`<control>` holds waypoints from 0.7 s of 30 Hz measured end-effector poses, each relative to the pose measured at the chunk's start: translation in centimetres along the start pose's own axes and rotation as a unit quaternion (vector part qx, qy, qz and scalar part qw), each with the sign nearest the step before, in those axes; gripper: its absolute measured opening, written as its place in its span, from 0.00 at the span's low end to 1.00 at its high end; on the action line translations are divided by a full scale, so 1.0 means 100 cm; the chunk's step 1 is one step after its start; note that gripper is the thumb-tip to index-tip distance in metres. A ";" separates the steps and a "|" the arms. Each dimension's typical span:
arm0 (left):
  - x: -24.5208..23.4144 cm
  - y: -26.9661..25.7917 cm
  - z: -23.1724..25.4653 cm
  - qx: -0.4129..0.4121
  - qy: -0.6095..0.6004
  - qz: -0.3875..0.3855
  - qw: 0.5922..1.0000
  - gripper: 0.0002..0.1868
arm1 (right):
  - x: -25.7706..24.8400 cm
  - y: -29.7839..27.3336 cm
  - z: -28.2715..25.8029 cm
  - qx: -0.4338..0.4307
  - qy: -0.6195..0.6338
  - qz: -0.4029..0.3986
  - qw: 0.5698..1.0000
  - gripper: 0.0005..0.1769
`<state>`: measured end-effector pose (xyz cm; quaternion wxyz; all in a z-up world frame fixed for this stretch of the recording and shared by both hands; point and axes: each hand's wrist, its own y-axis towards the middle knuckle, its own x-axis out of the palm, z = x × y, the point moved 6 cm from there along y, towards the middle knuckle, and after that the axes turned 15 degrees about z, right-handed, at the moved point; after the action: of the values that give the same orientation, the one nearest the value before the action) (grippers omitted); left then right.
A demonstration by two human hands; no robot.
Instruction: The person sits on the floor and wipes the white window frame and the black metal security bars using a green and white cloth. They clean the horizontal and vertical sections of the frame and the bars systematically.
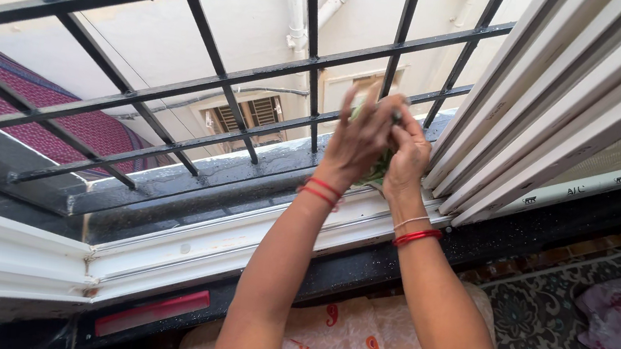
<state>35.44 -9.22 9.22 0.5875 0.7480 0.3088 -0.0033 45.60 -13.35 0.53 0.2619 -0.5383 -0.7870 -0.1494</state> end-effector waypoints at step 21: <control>0.017 0.030 -0.048 -0.421 -0.229 0.156 0.864 0.10 | 0.063 0.032 -0.061 -0.285 -0.137 0.068 0.946 0.10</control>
<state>36.46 -4.61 12.68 0.8935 0.4463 0.0165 0.0471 48.31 -10.47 8.98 -0.0033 -0.6577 -0.7015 -0.2744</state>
